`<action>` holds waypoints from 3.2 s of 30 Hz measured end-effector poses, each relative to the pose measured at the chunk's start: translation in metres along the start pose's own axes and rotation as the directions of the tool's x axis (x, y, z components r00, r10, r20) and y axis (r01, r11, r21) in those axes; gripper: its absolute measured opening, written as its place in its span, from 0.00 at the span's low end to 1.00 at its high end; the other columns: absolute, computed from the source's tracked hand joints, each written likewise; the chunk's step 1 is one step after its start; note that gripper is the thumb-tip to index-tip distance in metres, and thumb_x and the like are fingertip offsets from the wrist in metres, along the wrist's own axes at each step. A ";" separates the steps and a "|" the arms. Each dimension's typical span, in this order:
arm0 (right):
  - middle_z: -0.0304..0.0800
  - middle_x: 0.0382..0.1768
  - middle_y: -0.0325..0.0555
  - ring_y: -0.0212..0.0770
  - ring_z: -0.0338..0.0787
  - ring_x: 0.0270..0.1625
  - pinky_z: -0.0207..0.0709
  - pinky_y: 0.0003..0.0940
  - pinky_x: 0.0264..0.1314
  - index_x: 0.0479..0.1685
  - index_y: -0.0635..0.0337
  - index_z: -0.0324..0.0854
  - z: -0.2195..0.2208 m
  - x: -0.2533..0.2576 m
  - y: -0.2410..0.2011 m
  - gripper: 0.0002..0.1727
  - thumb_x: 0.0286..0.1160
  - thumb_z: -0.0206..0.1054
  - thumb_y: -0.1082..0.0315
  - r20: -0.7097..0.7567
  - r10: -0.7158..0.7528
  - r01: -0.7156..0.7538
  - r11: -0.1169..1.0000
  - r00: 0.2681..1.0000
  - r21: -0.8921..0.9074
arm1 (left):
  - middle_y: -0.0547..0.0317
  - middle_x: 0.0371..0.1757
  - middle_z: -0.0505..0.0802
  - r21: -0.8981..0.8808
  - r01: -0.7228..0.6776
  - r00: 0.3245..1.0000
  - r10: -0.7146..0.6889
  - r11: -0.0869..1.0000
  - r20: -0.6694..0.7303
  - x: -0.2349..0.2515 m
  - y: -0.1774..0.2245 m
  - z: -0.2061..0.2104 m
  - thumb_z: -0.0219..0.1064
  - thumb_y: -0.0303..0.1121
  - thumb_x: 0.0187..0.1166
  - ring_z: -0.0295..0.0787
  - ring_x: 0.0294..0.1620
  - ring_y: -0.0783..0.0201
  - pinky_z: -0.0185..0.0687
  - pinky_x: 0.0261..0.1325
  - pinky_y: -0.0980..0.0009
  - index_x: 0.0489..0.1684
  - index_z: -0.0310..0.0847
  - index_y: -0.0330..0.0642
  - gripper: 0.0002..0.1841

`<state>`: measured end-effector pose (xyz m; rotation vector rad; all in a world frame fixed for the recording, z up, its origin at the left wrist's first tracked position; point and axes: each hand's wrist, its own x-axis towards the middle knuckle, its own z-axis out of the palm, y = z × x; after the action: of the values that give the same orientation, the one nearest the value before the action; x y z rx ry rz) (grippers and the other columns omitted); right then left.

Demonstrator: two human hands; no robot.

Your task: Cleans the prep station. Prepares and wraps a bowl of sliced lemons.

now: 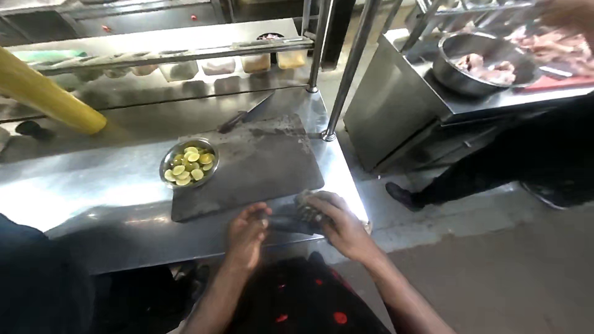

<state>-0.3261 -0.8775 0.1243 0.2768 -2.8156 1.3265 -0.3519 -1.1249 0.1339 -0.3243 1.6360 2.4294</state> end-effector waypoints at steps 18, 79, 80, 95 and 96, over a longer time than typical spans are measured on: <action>0.85 0.62 0.47 0.45 0.90 0.55 0.88 0.52 0.54 0.77 0.45 0.78 0.011 0.011 0.017 0.24 0.81 0.65 0.62 -0.136 0.083 -0.088 0.996 0.987 -0.028 | 0.55 0.45 0.89 -0.153 0.046 0.949 -0.091 0.987 -0.301 0.003 -0.027 -0.061 0.52 0.19 0.79 0.76 0.23 0.68 0.83 0.31 0.71 0.56 0.82 0.39 0.16; 0.88 0.57 0.49 0.56 0.86 0.62 0.83 0.55 0.61 0.54 0.45 0.90 0.009 0.089 0.036 0.18 0.66 0.73 0.75 0.553 -0.311 0.585 0.686 0.773 -0.432 | 0.47 0.46 0.90 0.731 0.164 0.897 0.208 0.663 -0.390 0.014 0.075 -0.157 0.57 0.37 0.92 0.84 0.25 0.58 0.84 0.31 0.60 0.72 0.80 0.49 0.16; 0.87 0.62 0.48 0.55 0.84 0.67 0.80 0.56 0.67 0.57 0.44 0.90 -0.012 0.086 0.020 0.17 0.71 0.72 0.72 0.677 -0.106 0.501 0.756 0.728 -0.421 | 0.50 0.47 0.90 0.688 0.146 0.909 0.178 0.711 -0.377 0.012 0.077 -0.153 0.55 0.37 0.92 0.83 0.24 0.61 0.82 0.29 0.64 0.70 0.81 0.48 0.15; 0.86 0.65 0.56 0.54 0.84 0.69 0.77 0.55 0.73 0.62 0.57 0.90 0.031 0.095 -0.031 0.18 0.74 0.68 0.78 0.618 -0.240 0.212 0.970 0.748 0.119 | 0.68 0.46 0.92 0.310 -0.538 0.807 0.585 0.784 -0.080 -0.004 0.146 -0.112 0.51 0.33 0.89 0.83 0.23 0.76 0.85 0.29 0.79 0.51 0.84 0.51 0.12; 0.86 0.63 0.59 0.55 0.86 0.66 0.80 0.55 0.70 0.60 0.61 0.90 0.024 0.113 -0.023 0.17 0.73 0.69 0.78 0.422 -0.189 0.171 0.982 0.887 0.080 | 0.69 0.46 0.92 0.291 -0.553 0.793 0.600 0.781 -0.103 -0.006 0.143 -0.113 0.51 0.33 0.89 0.83 0.23 0.76 0.86 0.30 0.79 0.51 0.83 0.52 0.12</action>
<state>-0.4323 -0.9280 0.1369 0.9161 -2.9990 1.4313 -0.3779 -1.2834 0.2212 0.0022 2.3989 2.6087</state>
